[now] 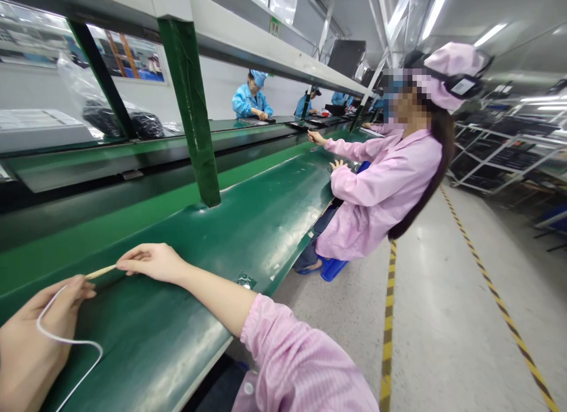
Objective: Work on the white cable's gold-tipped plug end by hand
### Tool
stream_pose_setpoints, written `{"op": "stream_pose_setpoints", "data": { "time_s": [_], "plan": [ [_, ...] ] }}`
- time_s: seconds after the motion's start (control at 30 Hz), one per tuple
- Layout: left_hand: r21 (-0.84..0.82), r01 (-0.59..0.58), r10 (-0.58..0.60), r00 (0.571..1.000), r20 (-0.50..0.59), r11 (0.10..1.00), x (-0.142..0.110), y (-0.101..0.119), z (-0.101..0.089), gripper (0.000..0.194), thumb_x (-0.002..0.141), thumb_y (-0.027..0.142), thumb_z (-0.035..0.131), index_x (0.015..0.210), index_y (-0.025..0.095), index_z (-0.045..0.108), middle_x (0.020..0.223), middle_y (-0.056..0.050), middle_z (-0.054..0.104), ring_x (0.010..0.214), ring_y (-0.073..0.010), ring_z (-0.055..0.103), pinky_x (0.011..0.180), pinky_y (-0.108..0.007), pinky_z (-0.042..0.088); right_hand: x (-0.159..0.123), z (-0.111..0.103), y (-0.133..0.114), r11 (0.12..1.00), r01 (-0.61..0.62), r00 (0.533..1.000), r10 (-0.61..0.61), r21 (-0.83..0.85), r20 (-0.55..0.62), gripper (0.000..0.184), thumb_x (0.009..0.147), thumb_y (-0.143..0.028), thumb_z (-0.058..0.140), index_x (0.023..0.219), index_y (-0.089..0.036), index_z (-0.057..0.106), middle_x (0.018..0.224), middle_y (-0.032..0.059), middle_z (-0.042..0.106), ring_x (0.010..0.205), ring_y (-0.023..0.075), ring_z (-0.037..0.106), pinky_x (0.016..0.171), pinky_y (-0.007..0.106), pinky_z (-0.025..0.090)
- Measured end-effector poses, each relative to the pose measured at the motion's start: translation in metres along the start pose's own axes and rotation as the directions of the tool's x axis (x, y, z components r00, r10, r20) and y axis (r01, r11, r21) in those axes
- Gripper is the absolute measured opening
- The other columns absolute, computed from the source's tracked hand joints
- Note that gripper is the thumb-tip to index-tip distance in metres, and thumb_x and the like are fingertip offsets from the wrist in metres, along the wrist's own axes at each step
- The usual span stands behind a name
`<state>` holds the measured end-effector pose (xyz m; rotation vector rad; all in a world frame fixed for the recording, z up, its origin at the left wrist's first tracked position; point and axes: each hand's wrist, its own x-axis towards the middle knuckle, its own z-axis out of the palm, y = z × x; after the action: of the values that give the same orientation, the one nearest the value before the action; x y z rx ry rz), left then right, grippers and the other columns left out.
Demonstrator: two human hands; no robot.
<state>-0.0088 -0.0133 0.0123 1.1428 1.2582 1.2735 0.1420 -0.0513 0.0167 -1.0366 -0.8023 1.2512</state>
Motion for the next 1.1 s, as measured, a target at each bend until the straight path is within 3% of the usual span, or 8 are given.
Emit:
{"op": "stream_pose_setpoints", "data": {
  "time_s": [0.27, 0.47, 0.57, 0.77, 0.93, 1.1],
  "plan": [
    [0.066, -0.014, 0.017, 0.999, -0.048, 0.998, -0.001, 0.006, 0.004, 0.034, 0.029, 0.042, 0.079, 0.056, 0.024, 0.068, 0.053, 0.003, 0.065, 0.063, -0.0221, 0.061, 0.067, -0.037, 0.05, -0.002, 0.005, -0.003, 0.994, 0.002, 0.999, -0.008, -0.107, -0.053, 0.024, 0.078, -0.023, 0.08, 0.067, -0.016, 0.06, 0.062, -0.0051, 0.059, 0.054, 0.0078, 0.056, 0.064, 0.019, 0.048],
    [0.062, 0.052, -0.047, 0.996, -0.071, 0.997, -0.007, 0.014, 0.006, 0.038, 0.025, 0.041, 0.078, 0.055, 0.021, 0.065, 0.055, 0.003, 0.065, 0.061, -0.0181, 0.06, 0.061, -0.031, 0.051, -0.007, 0.004, -0.003, 0.953, 0.056, 0.997, -0.068, -0.297, -0.031, 0.027, 0.09, -0.013, 0.066, 0.065, -0.017, 0.06, 0.061, -0.0063, 0.057, 0.057, 0.008, 0.054, 0.064, 0.018, 0.043],
    [0.084, 0.052, -0.048, 0.997, -0.052, 0.995, -0.007, 0.013, 0.006, 0.038, 0.028, 0.041, 0.078, 0.057, 0.021, 0.066, 0.056, 0.004, 0.066, 0.063, -0.0194, 0.063, 0.066, -0.034, 0.054, -0.01, 0.003, -0.005, 0.919, 0.085, 0.995, -0.095, -0.385, -0.007, 0.033, 0.092, -0.016, 0.064, 0.06, -0.017, 0.059, 0.056, -0.007, 0.054, 0.057, 0.0082, 0.052, 0.064, 0.018, 0.04],
    [0.086, 0.065, -0.06, 0.996, -0.068, 0.994, -0.006, 0.011, 0.004, 0.042, 0.024, 0.042, 0.079, 0.058, 0.021, 0.065, 0.055, 0.003, 0.066, 0.063, -0.0208, 0.064, 0.07, -0.037, 0.056, -0.009, 0.004, -0.001, 0.933, 0.116, 0.993, -0.116, -0.34, 0.021, 0.033, 0.091, -0.018, 0.066, 0.059, -0.017, 0.06, 0.057, -0.0067, 0.056, 0.056, 0.0082, 0.052, 0.062, 0.019, 0.04],
    [0.064, 0.041, -0.038, 0.999, -0.036, 0.997, -0.005, 0.008, 0.003, 0.039, 0.029, 0.041, 0.077, 0.061, 0.022, 0.065, 0.054, 0.004, 0.064, 0.062, -0.0202, 0.061, 0.064, -0.034, 0.051, 0.001, 0.001, 0.007, 0.974, 0.112, 0.993, -0.115, -0.195, -0.004, 0.016, 0.084, -0.012, 0.07, 0.069, -0.017, 0.064, 0.067, -0.0046, 0.062, 0.062, 0.0091, 0.057, 0.059, 0.018, 0.042],
    [0.01, 0.011, -0.013, 0.992, 0.128, 1.0, -0.008, 0.017, 0.008, 0.042, 0.042, 0.05, 0.076, 0.069, 0.018, 0.066, 0.057, 0.001, 0.062, 0.06, -0.0165, 0.057, 0.06, -0.029, 0.046, -0.008, -0.006, 0.002, 0.916, 0.137, 0.985, -0.166, -0.378, -0.044, 0.011, 0.079, -0.011, 0.074, 0.074, -0.013, 0.065, 0.065, -0.0036, 0.06, 0.059, 0.0104, 0.056, 0.061, 0.021, 0.047]
  ]
}}
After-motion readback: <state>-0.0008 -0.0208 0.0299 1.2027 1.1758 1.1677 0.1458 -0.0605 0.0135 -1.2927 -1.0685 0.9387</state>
